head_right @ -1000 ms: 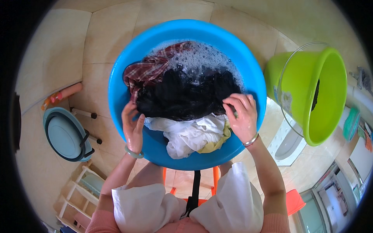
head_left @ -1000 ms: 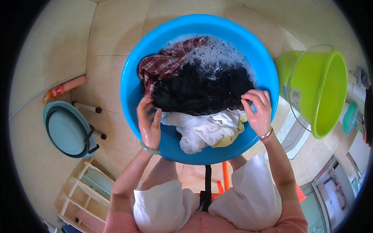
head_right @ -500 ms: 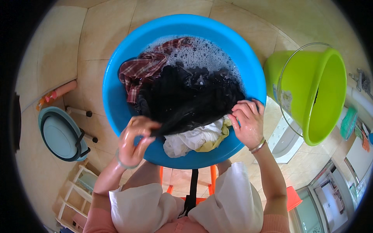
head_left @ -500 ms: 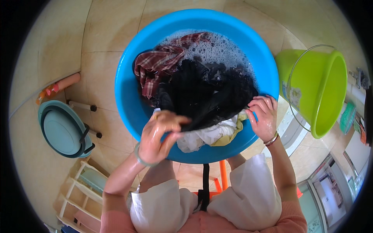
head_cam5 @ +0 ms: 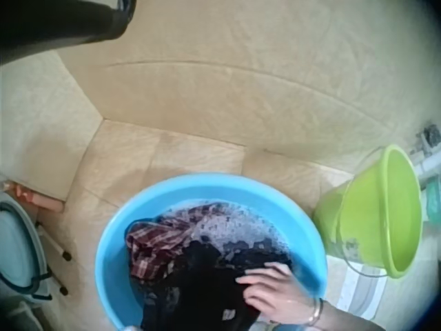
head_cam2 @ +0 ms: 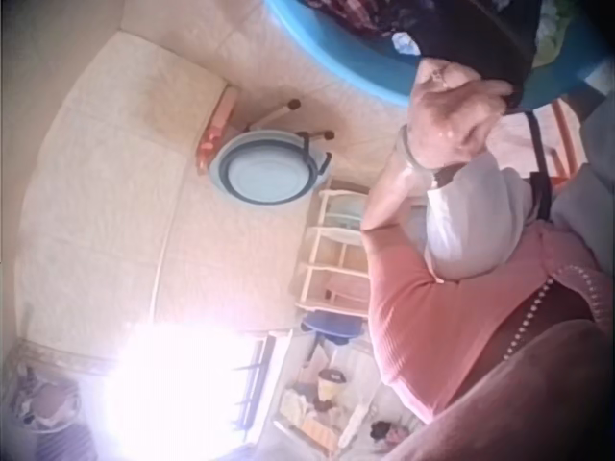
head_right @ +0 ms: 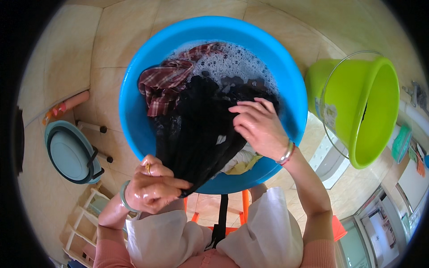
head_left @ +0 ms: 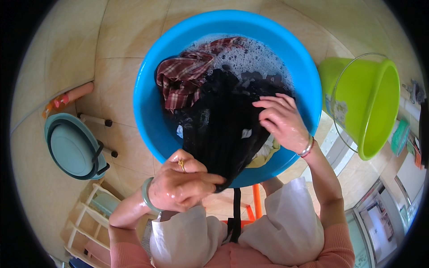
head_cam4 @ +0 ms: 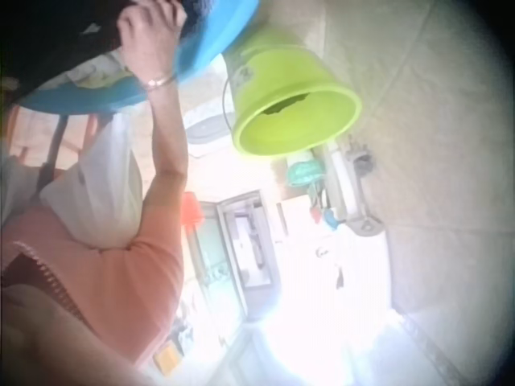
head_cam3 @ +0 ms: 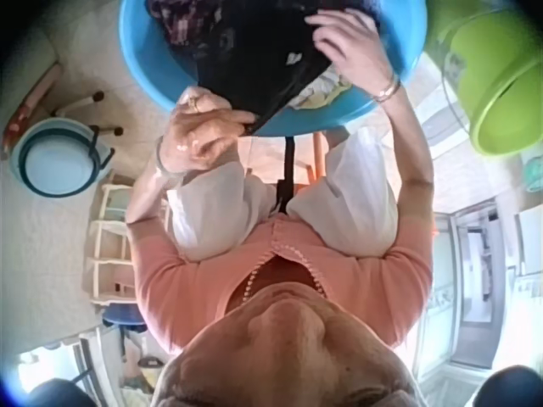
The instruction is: The person hand washes various garments in a blue basin filled with soapy water. They scrub and rinse a dark garment, then a white garment, and finally a plaid garment, transferring each item to a green bucket after washing.
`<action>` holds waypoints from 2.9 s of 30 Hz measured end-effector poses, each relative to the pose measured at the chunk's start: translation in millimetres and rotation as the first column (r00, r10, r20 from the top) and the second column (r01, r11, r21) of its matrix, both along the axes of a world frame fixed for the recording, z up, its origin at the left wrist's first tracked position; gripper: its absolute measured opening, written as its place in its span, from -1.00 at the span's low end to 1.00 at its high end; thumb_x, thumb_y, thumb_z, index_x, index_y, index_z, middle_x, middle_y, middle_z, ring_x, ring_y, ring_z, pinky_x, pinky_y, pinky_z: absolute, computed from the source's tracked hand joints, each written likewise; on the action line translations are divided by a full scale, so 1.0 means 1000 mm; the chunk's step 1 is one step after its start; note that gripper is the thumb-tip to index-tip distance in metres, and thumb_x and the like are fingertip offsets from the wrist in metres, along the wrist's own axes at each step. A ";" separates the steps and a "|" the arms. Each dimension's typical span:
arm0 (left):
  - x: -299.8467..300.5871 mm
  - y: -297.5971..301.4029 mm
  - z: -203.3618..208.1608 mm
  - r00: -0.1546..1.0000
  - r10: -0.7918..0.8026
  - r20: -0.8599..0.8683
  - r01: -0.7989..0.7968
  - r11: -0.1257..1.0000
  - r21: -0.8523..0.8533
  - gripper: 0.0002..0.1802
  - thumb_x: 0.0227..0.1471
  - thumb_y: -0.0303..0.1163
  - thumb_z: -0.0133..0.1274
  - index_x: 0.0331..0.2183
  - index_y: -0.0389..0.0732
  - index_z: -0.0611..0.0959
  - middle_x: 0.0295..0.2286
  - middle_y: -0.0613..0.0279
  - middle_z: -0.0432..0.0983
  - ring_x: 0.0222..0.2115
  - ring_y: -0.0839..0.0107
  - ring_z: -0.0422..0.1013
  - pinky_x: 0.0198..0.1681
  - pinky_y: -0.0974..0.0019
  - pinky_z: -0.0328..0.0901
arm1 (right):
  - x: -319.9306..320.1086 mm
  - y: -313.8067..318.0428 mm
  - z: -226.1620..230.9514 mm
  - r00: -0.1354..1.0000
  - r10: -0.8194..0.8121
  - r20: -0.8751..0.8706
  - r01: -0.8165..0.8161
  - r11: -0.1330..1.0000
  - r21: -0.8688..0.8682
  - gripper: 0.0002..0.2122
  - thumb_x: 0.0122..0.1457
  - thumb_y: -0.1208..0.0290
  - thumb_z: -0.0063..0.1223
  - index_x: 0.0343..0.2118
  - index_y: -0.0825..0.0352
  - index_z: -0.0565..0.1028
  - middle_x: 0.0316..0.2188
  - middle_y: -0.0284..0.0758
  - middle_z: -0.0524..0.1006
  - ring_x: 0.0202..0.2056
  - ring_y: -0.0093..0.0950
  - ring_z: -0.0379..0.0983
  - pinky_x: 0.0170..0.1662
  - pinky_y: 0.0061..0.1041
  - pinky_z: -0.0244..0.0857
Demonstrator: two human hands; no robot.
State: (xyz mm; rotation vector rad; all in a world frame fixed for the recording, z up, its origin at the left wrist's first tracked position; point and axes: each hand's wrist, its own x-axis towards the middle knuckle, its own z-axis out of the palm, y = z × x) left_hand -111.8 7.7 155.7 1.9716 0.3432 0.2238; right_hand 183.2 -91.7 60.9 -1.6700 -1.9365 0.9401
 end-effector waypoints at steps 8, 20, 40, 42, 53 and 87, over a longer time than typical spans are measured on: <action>0.000 0.031 -0.046 0.716 0.569 -0.405 -0.563 0.813 0.148 -0.63 -0.18 -0.60 0.25 -0.22 -0.19 0.58 -0.47 0.23 0.29 -0.42 0.34 0.28 -0.28 0.36 0.24 | 0.007 -0.008 0.054 0.742 -0.591 -0.317 0.613 0.789 -0.035 -0.87 0.19 0.69 -0.02 -0.23 0.39 0.36 -0.36 -0.36 0.43 -0.37 -0.64 0.35 -0.28 -0.69 0.24; -0.008 0.045 -0.040 0.847 0.450 -0.284 -0.483 0.874 -0.052 -0.80 -0.14 -0.54 0.28 -0.37 -0.22 0.62 -0.43 0.19 0.45 -0.39 0.37 0.37 -0.28 0.36 0.26 | 0.036 -0.015 0.034 0.732 -0.598 -0.327 0.559 0.801 -0.214 -0.77 -0.03 0.64 0.26 -0.32 0.40 0.44 -0.37 -0.39 0.44 -0.29 -0.61 0.39 -0.17 -0.61 0.28; 0.080 0.065 -0.104 0.904 0.027 -0.428 0.293 0.689 0.663 -0.69 -0.28 -0.36 0.20 -0.34 -0.06 0.58 -0.42 0.25 0.37 -0.27 0.27 0.37 -0.26 0.26 0.27 | 0.017 0.001 -0.036 0.907 -0.059 0.418 0.093 0.994 -0.063 -0.75 0.03 0.44 0.15 -0.17 0.18 0.54 -0.15 -0.44 0.52 -0.24 -0.43 0.45 -0.09 -0.43 0.26; 0.073 0.059 -0.080 0.977 -0.006 -0.215 0.155 0.712 0.685 -0.80 -0.31 -0.38 0.19 -0.49 -0.08 0.54 -0.45 0.24 0.35 -0.36 0.26 0.35 -0.30 0.21 0.25 | 0.008 0.012 -0.025 0.959 -0.146 0.244 0.139 0.989 0.048 -0.67 0.01 0.47 0.15 -0.10 0.12 0.51 -0.08 -0.45 0.49 -0.23 -0.42 0.46 -0.14 -0.44 0.33; 0.042 0.039 0.005 0.931 -0.268 -0.247 0.361 0.770 0.526 -0.89 -0.32 -0.37 0.07 -0.56 -0.06 0.51 -0.59 0.33 0.26 -0.48 0.42 0.30 -0.27 0.36 0.17 | -0.001 0.009 0.047 0.855 0.473 0.212 -0.426 0.874 -0.232 -0.71 -0.05 0.35 0.20 -0.20 0.14 0.48 0.03 -0.45 0.41 -0.30 -0.43 0.47 -0.43 -0.46 0.38; 0.067 0.115 -0.044 0.968 -0.153 -0.196 0.248 0.659 0.710 -0.73 -0.35 -0.17 0.31 -0.56 -0.03 0.56 -0.15 0.32 0.51 0.00 0.28 0.32 0.22 -0.15 -0.05 | 0.049 0.034 0.092 0.663 0.336 0.669 -0.552 0.823 0.134 -0.87 -0.18 0.36 0.14 -0.50 0.08 0.45 -0.24 -0.44 0.54 -0.48 -0.58 0.38 -0.46 -0.60 0.17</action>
